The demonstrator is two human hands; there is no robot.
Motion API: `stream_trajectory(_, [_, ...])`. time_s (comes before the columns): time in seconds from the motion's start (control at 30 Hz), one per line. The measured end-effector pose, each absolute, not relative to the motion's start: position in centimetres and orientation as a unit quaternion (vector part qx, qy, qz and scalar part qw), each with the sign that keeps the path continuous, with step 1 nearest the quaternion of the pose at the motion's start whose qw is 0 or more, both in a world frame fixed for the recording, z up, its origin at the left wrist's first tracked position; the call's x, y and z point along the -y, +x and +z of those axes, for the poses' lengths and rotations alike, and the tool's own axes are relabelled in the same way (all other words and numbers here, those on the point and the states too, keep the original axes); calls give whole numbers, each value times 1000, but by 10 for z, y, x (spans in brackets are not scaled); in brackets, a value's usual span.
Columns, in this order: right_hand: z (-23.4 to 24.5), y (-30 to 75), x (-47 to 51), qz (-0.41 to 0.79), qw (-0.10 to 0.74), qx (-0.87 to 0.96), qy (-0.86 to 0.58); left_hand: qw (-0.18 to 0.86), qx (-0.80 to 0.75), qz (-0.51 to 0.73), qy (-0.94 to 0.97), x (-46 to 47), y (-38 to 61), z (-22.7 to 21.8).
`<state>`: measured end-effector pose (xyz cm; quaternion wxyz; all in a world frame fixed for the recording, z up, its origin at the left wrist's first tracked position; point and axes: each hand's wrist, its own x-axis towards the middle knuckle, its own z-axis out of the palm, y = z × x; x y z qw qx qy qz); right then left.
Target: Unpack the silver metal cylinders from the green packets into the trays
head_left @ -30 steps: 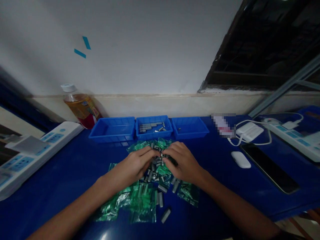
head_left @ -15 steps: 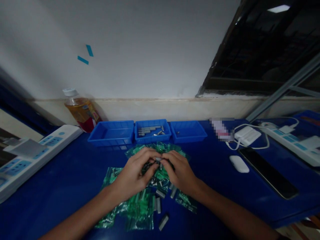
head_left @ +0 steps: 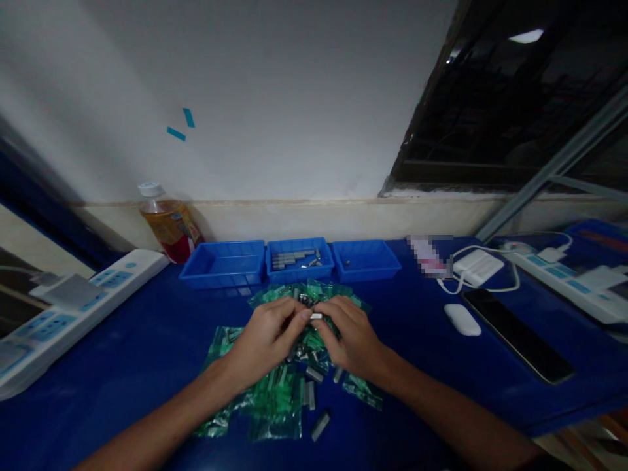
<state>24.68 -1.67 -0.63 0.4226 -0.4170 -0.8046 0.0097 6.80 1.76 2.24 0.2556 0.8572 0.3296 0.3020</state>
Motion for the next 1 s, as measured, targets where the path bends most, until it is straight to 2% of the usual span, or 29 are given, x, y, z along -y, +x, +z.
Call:
stream_trajectory(0.3, [5,246,23,45,478,768,-425,168,-264,352,882,-9,66,34])
stream_trajectory(0.47, [5,244,27,47,501,758,-416,149,-319,367,861,-1,65,44])
stream_trajectory(0.7, [3,237,32,-2,450,791,-415,172,-376,345,843,8,62,28])
stream_trajectory(0.9, [-1,237,29,57,467,776,-421,127,-296,376,869,8,59,15])
stream_trajectory(1.0, [-3,237,27,62,465,781,-412,131,-323,398,849,8,60,12])
